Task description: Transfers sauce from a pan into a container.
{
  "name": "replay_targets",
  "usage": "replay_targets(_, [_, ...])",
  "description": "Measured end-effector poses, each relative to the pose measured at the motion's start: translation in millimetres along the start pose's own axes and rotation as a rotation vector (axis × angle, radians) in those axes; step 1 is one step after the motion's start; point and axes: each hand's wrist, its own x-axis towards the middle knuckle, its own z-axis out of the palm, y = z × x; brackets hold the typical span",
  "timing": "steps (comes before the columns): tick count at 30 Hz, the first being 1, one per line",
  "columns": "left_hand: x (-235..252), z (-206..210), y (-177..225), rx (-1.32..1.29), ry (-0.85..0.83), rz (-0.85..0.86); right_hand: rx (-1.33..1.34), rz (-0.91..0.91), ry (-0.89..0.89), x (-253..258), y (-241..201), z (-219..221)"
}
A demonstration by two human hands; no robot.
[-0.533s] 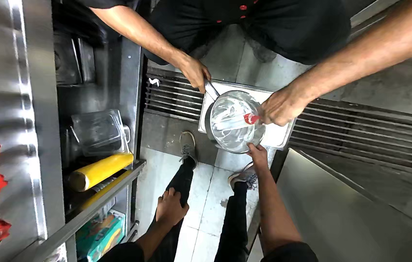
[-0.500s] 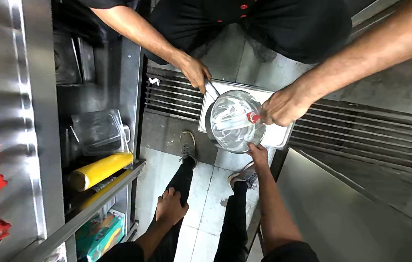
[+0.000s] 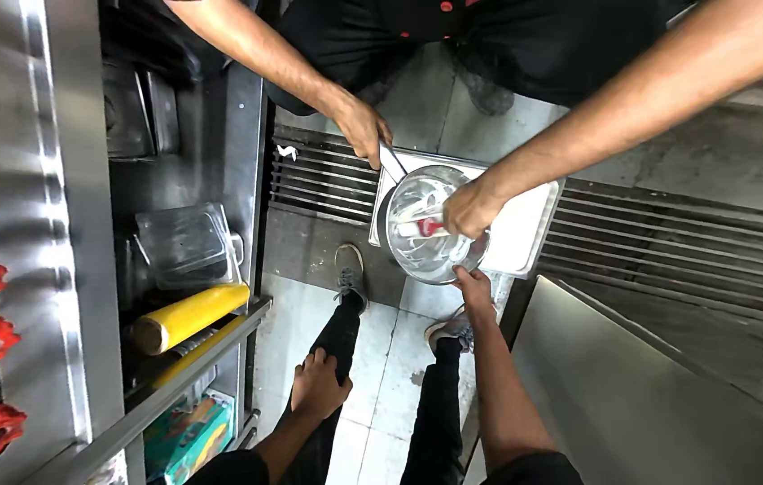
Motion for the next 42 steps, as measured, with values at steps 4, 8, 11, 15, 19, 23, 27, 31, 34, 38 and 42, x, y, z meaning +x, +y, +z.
replay_targets(4, [2, 0, -3, -0.012, 0.001, -0.001, -0.029, -0.012, 0.017, 7, 0, -4])
replay_targets(8, [1, 2, -3, 0.008, -0.001, 0.002, -0.010, -0.029, 0.032, 8, 1, -14])
replay_targets(11, [1, -1, -2, -0.003, -0.005, 0.002, -0.006, -0.039, 0.043, 8, 1, -12])
replay_targets(15, [1, -1, -3, -0.016, -0.001, 0.000, -0.007, -0.018, 0.034, 5, 2, -6])
replay_targets(19, [2, 1, -2, -0.011, 0.002, -0.006, -0.007, 0.004, 0.029, 3, 6, 0])
replay_targets(23, [2, 1, -2, -0.004, -0.007, -0.006, -0.103, -0.027, 0.057, 4, 11, 0])
replay_targets(27, [3, 2, -2, -0.005, 0.010, -0.004, -0.089, -0.050, 0.048, 11, -1, -12])
replay_targets(31, [2, 0, -2, -0.004, 0.003, -0.002, -0.042, -0.090, 0.053, 14, -13, -16])
replay_targets(34, [0, -2, -1, -0.008, -0.004, 0.004, -0.021, -0.070, 0.063, 13, -19, -11])
replay_targets(38, [1, -2, -4, -0.008, -0.007, 0.008, -0.004, -0.024, 0.071, 11, -21, -3])
replay_targets(42, [0, -3, -5, -0.016, -0.015, 0.013, 0.015, -0.023, 0.053, 10, -12, 3])
